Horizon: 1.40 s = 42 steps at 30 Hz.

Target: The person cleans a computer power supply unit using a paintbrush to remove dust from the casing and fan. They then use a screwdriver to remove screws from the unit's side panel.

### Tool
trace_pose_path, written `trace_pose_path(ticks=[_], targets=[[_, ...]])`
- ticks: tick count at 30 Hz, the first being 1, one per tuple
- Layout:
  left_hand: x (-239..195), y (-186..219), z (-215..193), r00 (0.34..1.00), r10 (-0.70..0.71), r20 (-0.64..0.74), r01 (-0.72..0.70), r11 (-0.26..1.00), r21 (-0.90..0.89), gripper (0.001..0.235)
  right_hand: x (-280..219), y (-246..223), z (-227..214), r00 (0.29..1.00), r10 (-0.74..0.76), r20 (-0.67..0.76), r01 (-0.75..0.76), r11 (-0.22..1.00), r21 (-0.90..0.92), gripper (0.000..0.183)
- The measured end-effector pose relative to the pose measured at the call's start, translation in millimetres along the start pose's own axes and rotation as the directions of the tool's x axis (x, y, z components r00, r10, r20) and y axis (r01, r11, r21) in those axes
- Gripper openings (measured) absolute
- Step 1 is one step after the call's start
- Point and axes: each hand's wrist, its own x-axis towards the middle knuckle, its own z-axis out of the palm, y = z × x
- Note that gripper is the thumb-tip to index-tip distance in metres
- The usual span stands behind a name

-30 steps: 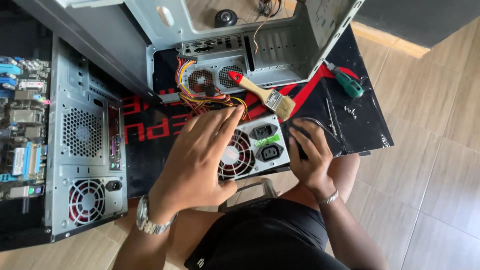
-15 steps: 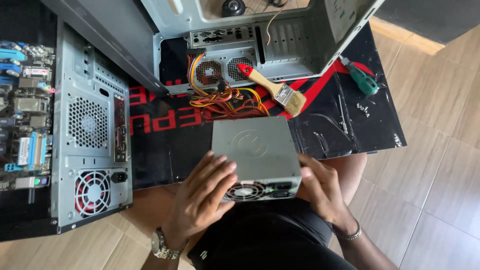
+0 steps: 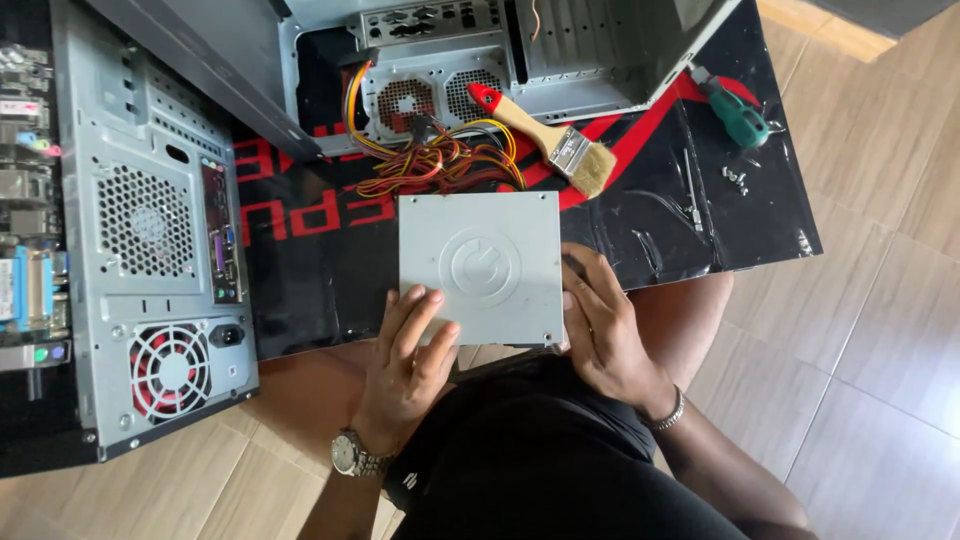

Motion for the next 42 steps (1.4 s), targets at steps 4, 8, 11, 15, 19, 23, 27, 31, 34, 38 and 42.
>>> trace_pose_path(ticks=[4,8,11,15,19,23,27,31,34,38,42], targets=[[-2,6,9,0.998,-0.060,-0.007,0.060,0.994,0.088,0.049,4,9,-2,0.999,0.016,0.046,-0.021,0.994,0.110,0.048],[-10,11,21,0.990,-0.137,-0.017,0.138,0.982,0.131,0.046,12,21,0,0.997,0.025,0.067,-0.036,0.985,0.168,0.058],[-6,19,0,0.949,-0.236,0.208,0.219,0.970,0.104,0.047,22,6,-13,0.969,0.144,0.203,-0.165,0.983,0.087,0.064],[6,25,-9,0.940,-0.259,0.221,0.248,0.966,0.074,0.073,14,12,-42,0.983,0.091,0.159,-0.107,0.990,0.094,0.038],[22,23,-19,0.962,-0.213,0.171,0.227,0.972,-0.067,0.065,-7,39,-78,0.970,0.114,-0.216,-0.168,0.953,-0.252,0.013],[79,29,-25,0.982,-0.099,0.163,0.126,0.979,-0.161,0.019,-35,82,-119,0.910,0.125,-0.396,-0.323,0.814,-0.483,0.014],[106,31,-19,0.965,-0.088,0.245,0.137,0.972,-0.192,0.020,-31,94,-130,0.902,0.164,-0.400,-0.352,0.817,-0.458,0.011],[122,26,-11,0.929,-0.093,0.358,0.169,0.967,-0.189,0.023,-23,90,-117,0.907,0.155,-0.392,-0.326,0.848,-0.418,0.009],[125,25,-7,0.916,-0.147,0.374,0.227,0.957,-0.179,0.023,-24,86,-108,0.910,0.146,-0.388,-0.312,0.857,-0.410,0.012],[124,28,-5,0.911,-0.203,0.358,0.276,0.947,-0.163,0.024,-27,83,-106,0.939,0.143,-0.314,-0.290,0.818,-0.496,0.029],[125,31,-2,0.907,-0.224,0.357,0.296,0.942,-0.161,0.023,-23,85,-103,0.958,0.123,-0.261,-0.248,0.813,-0.527,0.032]])
